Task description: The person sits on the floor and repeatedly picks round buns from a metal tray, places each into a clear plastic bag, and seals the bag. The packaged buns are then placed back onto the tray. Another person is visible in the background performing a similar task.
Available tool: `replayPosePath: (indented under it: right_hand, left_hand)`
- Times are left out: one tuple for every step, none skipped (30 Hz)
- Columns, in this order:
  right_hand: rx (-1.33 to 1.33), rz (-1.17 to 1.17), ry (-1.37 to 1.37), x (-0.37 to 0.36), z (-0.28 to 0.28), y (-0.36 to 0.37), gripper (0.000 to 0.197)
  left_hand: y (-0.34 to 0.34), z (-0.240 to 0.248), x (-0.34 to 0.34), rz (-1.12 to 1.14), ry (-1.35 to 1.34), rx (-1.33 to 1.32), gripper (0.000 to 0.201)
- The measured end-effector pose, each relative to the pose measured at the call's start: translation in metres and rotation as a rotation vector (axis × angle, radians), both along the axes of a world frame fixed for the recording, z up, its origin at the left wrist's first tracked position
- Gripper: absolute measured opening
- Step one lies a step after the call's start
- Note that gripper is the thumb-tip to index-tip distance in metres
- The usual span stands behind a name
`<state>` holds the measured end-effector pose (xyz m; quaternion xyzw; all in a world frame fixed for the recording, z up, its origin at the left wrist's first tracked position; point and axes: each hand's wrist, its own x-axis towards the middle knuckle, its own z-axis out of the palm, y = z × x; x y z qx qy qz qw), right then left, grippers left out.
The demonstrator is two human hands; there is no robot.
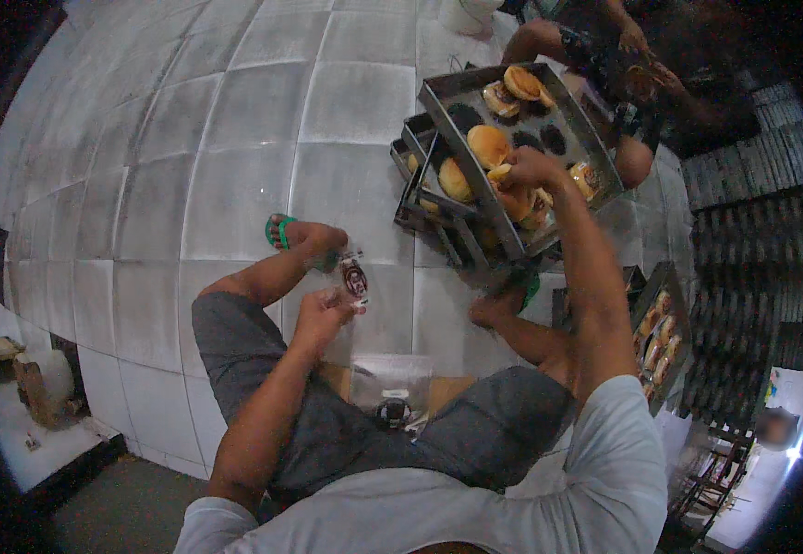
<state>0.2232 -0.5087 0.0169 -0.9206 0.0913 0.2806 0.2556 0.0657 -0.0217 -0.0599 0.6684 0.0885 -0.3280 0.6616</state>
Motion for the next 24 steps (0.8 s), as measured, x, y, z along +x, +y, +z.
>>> replayPosePath:
  right_hand:
    - [-0.043, -0.001, -0.055, -0.006, -0.006, -0.015, 0.039]
    - [-0.017, 0.063, -0.07, -0.013, -0.008, -0.025, 0.038]
    - [-0.019, -0.048, -0.236, -0.022, -0.002, -0.028, 0.04]
    - [-0.015, -0.16, -0.395, -0.037, 0.007, -0.027, 0.042]
    - [-0.008, -0.272, -0.541, -0.056, 0.014, -0.019, 0.043]
    - [0.189, -0.421, -0.551, -0.073, 0.032, 0.004, 0.048]
    - [0.389, -0.571, -0.537, -0.097, 0.049, 0.032, 0.052]
    - [0.521, -0.557, -0.534, -0.129, 0.051, 0.058, 0.05]
    - [0.657, -0.552, -0.533, -0.165, 0.051, 0.089, 0.048]
    - [1.008, -0.701, -0.372, -0.203, 0.063, 0.142, 0.045]
    - [1.188, -0.791, -0.318, -0.236, 0.075, 0.192, 0.043]
    - [1.358, -0.897, -0.27, -0.27, 0.089, 0.241, 0.041]
    - [1.359, -0.945, -0.341, -0.293, 0.096, 0.277, 0.04]
    - [1.247, -0.838, -0.544, -0.31, 0.104, 0.307, 0.04]
    - [1.114, -0.739, -0.746, -0.323, 0.109, 0.327, 0.04]
    - [0.967, -0.657, -0.743, -0.33, 0.111, 0.335, 0.041]
    - [0.824, -0.569, -0.737, -0.333, 0.114, 0.341, 0.042]
    - [0.679, -0.472, -0.735, -0.336, 0.117, 0.345, 0.043]
    - [0.752, -0.546, -0.803, -0.338, 0.116, 0.343, 0.042]
    - [0.827, -0.616, -0.87, -0.339, 0.11, 0.341, 0.041]
    - [0.908, -0.672, -0.94, -0.338, 0.107, 0.338, 0.041]
    - [1.019, -0.737, -0.966, -0.338, 0.107, 0.337, 0.035]
    - [1.057, -0.793, -0.951, -0.338, 0.106, 0.33, 0.034]
    - [1.102, -0.854, -0.919, -0.337, 0.108, 0.326, 0.033]
  left_hand:
    - [-0.004, -0.002, 0.001, 0.002, 0.022, -0.03, 0.019]
    - [-0.006, -0.001, 0.003, 0.008, 0.051, -0.054, 0.023]
    - [-0.004, 0.005, 0.004, 0.017, -0.003, -0.009, 0.025]
    - [-0.003, 0.014, 0.002, 0.028, -0.05, 0.042, 0.027]
    - [-0.001, 0.02, -0.003, 0.039, -0.085, 0.096, 0.03]
    - [0.0, 0.022, -0.006, 0.158, -0.122, 0.089, 0.034]
    - [0.003, 0.023, -0.007, 0.281, -0.154, 0.094, 0.039]
    - [0.009, 0.027, -0.001, 0.291, 0.066, -0.006, 0.045]
    - [0.018, 0.035, 0.005, 0.3, 0.282, -0.103, 0.05]
    - [0.012, 0.048, 0.003, 0.408, 0.37, -0.187, 0.048]
    - [0.006, 0.059, -0.002, 0.515, 0.445, -0.278, 0.047]
    - [0.011, 0.054, -0.008, 0.47, 0.473, -0.413, 0.049]
    - [0.016, 0.042, -0.016, 0.425, 0.498, -0.555, 0.054]
    - [0.017, 0.036, -0.025, 0.367, 0.529, -0.696, 0.061]
    - [0.004, 0.056, -0.035, 0.412, 0.492, -0.643, 0.063]
    - [-0.016, 0.096, -0.047, 0.457, 0.453, -0.595, 0.064]
    - [-0.026, 0.124, -0.059, 0.503, 0.404, -0.55, 0.066]
    - [-0.017, 0.111, -0.068, 0.477, 0.374, -0.597, 0.073]
    - [-0.023, 0.122, -0.077, 0.49, 0.205, -0.503, 0.075]
    - [-0.029, 0.133, -0.089, 0.506, 0.034, -0.412, 0.077]
    - [-0.033, 0.144, -0.097, 0.53, -0.143, -0.325, 0.078]
    - [-0.031, 0.147, -0.102, 0.516, -0.157, -0.285, 0.076]
    - [-0.032, 0.152, -0.109, 0.46, -0.271, -0.225, 0.074]
    - [-0.032, 0.165, -0.118, 0.41, -0.378, -0.151, 0.072]
